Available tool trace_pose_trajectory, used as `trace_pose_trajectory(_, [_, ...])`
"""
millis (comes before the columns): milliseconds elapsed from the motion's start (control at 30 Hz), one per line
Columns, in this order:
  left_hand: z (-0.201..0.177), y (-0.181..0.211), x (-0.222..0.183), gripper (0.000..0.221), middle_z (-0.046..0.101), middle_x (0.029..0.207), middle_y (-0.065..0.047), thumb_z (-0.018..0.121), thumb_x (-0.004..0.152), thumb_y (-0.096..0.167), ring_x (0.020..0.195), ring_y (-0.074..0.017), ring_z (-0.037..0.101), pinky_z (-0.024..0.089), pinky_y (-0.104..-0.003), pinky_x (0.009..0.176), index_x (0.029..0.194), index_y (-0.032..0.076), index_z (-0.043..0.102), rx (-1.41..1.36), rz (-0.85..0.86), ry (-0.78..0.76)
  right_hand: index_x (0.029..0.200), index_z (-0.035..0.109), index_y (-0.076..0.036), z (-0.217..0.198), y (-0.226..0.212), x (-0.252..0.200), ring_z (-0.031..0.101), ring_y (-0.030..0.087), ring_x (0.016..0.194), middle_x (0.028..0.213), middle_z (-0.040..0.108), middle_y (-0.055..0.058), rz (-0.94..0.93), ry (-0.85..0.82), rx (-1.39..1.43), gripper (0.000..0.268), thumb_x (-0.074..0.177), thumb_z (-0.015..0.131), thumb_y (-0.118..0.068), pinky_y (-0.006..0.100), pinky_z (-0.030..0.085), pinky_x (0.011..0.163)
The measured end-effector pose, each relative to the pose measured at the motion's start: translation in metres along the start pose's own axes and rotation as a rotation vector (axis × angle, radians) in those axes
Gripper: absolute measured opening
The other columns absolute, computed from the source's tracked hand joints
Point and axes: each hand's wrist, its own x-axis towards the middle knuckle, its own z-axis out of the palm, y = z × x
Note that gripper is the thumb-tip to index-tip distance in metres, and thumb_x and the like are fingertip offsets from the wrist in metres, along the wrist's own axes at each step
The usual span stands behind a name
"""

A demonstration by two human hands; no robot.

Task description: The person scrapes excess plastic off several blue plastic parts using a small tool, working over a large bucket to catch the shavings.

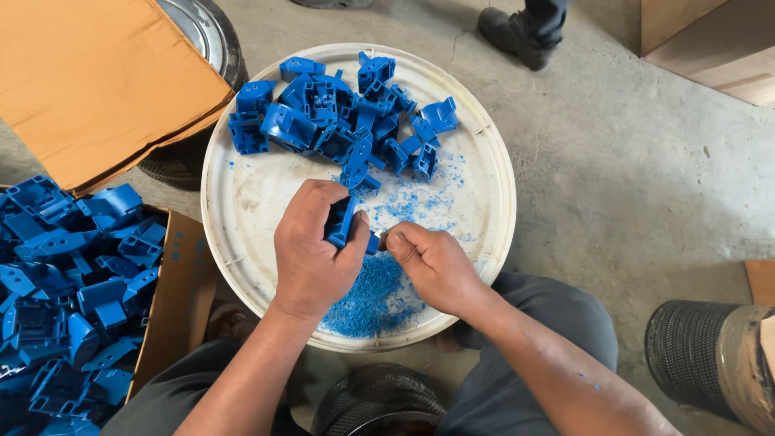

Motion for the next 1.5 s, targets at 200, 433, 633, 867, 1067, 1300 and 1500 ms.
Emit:
trace_pose_trajectory(200, [-0.001,0.000,0.000,0.030,0.063,0.101,-0.013,0.076,0.083,0.001,0.090,-0.0346,0.063,0.051,-0.040,0.079,0.106,0.004,0.057,0.069,0.083,0.023,0.098,0.068,-0.005,0.003,0.003,-0.004,0.061,0.019,0.069,0.075,0.066,0.010,-0.016,-0.091,0.004,0.035,0.106,0.052,-0.034,0.036,0.053,0.065])
trace_pose_trajectory(433, [0.001,-0.007,-0.002,0.026,0.059,0.089,-0.011,0.074,0.087,0.001,0.072,-0.0204,0.061,0.050,-0.032,0.066,0.107,0.002,0.058,-0.048,-0.150,0.045,0.105,0.068,-0.005,0.002,0.004,-0.006,0.062,0.018,0.075,0.082,0.067,0.011,-0.200,-0.207,-0.145,0.029,0.105,0.057,-0.031,0.035,0.052,0.067])
trace_pose_trajectory(633, [0.013,-0.023,-0.009,0.023,0.062,0.077,0.000,0.070,0.088,0.007,0.064,-0.0063,0.062,0.053,-0.024,0.057,0.106,0.005,0.056,-0.398,-0.481,0.051,0.122,0.068,-0.007,-0.007,0.007,0.002,0.067,0.020,0.077,0.090,0.072,0.007,-0.080,0.065,0.060,0.026,0.102,0.059,-0.022,0.031,0.056,0.072])
trace_pose_trajectory(867, [0.025,-0.040,-0.011,0.022,0.059,0.074,-0.004,0.073,0.091,0.019,0.056,-0.0127,0.057,0.041,-0.029,0.044,0.103,0.008,0.058,-0.630,-0.912,-0.065,0.116,0.069,-0.007,-0.001,-0.002,0.000,0.066,0.018,0.076,0.096,0.069,0.009,-0.205,0.156,-0.135,0.021,0.102,0.062,-0.021,0.031,0.054,0.070])
trace_pose_trajectory(1067, [0.021,-0.034,-0.004,0.029,0.064,0.073,-0.008,0.067,0.089,0.025,0.052,-0.0212,0.062,0.040,-0.035,0.038,0.111,0.013,0.052,-0.668,-1.158,-0.241,0.105,0.071,-0.010,0.000,-0.015,0.006,0.058,0.020,0.057,0.072,0.062,0.008,-0.084,0.138,-0.284,0.039,0.082,0.080,-0.040,0.034,0.050,0.054])
trace_pose_trajectory(1300, [0.019,-0.027,-0.002,0.030,0.065,0.074,-0.009,0.065,0.090,0.025,0.053,-0.0207,0.062,0.042,-0.038,0.040,0.115,0.017,0.052,-0.594,-1.254,-0.383,0.092,0.072,-0.009,0.001,-0.013,0.006,0.058,0.023,0.051,0.061,0.058,0.008,-0.100,0.115,-0.347,0.042,0.081,0.079,-0.049,0.037,0.047,0.050])
trace_pose_trajectory(1500, [0.019,-0.029,-0.003,0.027,0.065,0.075,-0.009,0.066,0.089,0.024,0.053,-0.0209,0.063,0.043,-0.038,0.040,0.111,0.014,0.053,-0.569,-1.240,-0.403,0.088,0.071,-0.008,0.003,-0.008,0.005,0.064,0.028,0.057,0.064,0.064,0.011,-0.145,0.097,-0.404,0.043,0.084,0.076,-0.051,0.040,0.049,0.053])
